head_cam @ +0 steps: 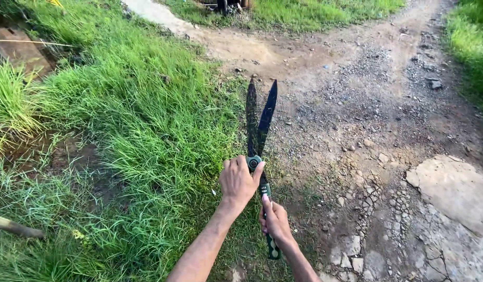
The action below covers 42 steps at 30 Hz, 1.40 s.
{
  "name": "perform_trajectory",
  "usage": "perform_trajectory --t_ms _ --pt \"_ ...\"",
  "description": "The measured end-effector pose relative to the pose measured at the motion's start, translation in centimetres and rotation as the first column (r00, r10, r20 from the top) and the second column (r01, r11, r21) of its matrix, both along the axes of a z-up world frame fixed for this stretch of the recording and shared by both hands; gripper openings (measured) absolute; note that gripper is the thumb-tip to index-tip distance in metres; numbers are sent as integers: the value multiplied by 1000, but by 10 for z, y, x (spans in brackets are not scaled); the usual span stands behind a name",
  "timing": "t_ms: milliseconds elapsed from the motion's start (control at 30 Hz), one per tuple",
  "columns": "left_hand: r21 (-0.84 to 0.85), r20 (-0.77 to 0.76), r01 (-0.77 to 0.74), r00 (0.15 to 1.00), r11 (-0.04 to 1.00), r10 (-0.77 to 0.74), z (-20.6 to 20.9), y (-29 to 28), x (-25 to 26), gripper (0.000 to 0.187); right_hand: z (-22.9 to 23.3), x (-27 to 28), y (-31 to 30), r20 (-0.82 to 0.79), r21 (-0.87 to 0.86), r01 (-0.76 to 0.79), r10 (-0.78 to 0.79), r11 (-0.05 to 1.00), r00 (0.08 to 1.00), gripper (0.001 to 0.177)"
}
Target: Trimming tall grass along a dirt path using manual garden shears
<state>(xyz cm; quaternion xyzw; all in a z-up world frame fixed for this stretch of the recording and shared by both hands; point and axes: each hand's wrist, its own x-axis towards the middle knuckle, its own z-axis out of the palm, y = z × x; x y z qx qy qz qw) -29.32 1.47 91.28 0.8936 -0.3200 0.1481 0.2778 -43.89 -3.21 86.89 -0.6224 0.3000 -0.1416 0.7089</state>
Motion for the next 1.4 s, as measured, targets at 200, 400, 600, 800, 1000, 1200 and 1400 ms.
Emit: perform_trajectory --t_ms 200,400,600,800,1000,1200,1400 --pt "29 -161 -60 985 998 63 -5 9 5 68 -5 3 4 -10 -70 -32 32 997 999 49" --pt "-98 -72 69 994 993 -76 -21 22 8 54 -16 5 9 50 -55 -65 68 996 996 51" --pt "-151 49 125 992 981 -119 -30 36 9 56 -32 3 12 77 124 -74 65 990 995 53" --pt "-243 -378 97 907 965 -187 -54 91 -1 60 -11 2 17 92 83 49 -56 995 994 62" --pt "-553 -745 -59 481 831 -462 -88 79 -43 52 -43 12 16 118 134 69 -85 989 989 67" --pt "-572 -744 -72 466 817 -479 -79 75 -48 58 -34 5 14 85 126 79 -90 989 992 66" --pt "-541 -682 20 575 841 -452 -138 59 -38 61 -39 -1 7 79 116 42 -52 992 996 67"
